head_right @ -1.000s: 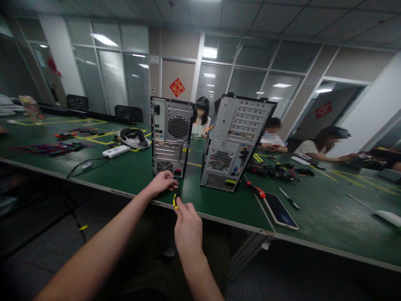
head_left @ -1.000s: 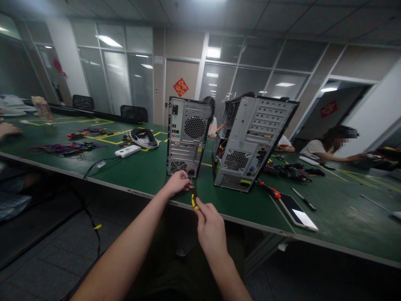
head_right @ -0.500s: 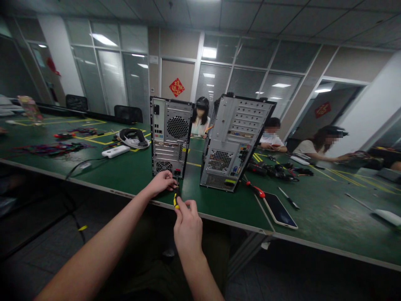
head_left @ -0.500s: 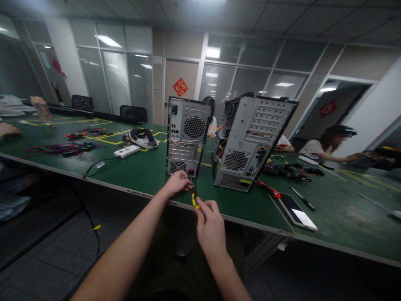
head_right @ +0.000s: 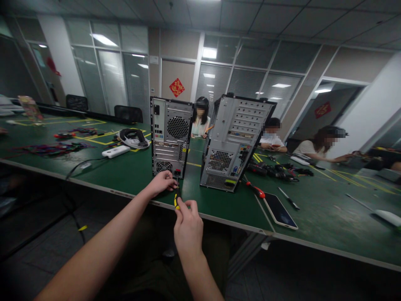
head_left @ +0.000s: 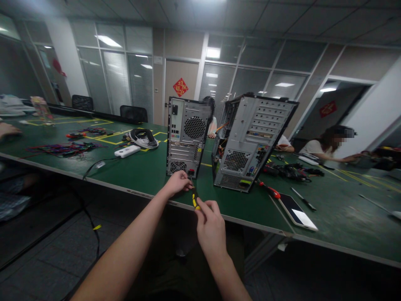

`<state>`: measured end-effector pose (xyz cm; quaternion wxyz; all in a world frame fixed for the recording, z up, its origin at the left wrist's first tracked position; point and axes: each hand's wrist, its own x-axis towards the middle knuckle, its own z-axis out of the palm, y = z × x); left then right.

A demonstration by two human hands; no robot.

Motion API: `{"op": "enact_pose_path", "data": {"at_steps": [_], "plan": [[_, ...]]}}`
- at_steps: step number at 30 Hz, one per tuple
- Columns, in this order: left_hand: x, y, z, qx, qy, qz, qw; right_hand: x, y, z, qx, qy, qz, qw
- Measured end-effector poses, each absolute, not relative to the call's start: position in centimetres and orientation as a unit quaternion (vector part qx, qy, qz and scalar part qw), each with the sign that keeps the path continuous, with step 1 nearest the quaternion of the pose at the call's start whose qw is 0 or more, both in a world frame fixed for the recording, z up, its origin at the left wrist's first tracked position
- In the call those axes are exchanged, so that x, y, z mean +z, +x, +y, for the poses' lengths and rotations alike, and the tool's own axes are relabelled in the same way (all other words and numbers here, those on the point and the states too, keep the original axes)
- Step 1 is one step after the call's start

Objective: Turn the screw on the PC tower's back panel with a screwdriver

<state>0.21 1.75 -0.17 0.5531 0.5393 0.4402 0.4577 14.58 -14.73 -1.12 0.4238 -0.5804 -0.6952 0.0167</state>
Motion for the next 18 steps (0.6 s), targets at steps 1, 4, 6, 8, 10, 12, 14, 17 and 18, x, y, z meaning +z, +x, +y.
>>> {"op": "enact_pose_path", "data": {"at_steps": [1,4,6,8,10,12,14,17,18], "plan": [[-0.15,0.21,1.74,0.457,0.540,0.442,0.552,-1.07,14.60,-14.75,0.013,-0.582,-0.696,0.421],[-0.10,0.22,1.72,0.457,0.542,0.444,0.547,-1.15,14.61,-14.68,0.011,-0.589,-0.692,0.418],[-0.10,0.21,1.70,0.459,0.543,0.445,0.545,-1.34,14.57,-14.54,0.018,-0.596,-0.682,0.424],[-0.12,0.20,1.70,0.461,0.544,0.444,0.542,-1.54,14.52,-14.39,0.026,-0.599,-0.673,0.433],[-0.14,0.18,1.71,0.463,0.546,0.442,0.541,-1.66,14.48,-14.29,0.030,-0.593,-0.674,0.439],[-0.13,0.18,1.72,0.462,0.545,0.441,0.543,-1.69,14.48,-14.28,0.026,-0.587,-0.678,0.442],[-0.08,0.19,1.71,0.459,0.544,0.441,0.547,-1.61,14.51,-14.36,0.023,-0.585,-0.681,0.440],[-0.02,0.20,1.67,0.457,0.543,0.443,0.548,-1.37,14.57,-14.54,0.015,-0.584,-0.684,0.437],[-0.03,0.20,1.67,0.458,0.542,0.443,0.548,-1.29,14.58,-14.60,0.010,-0.582,-0.685,0.437]]}}
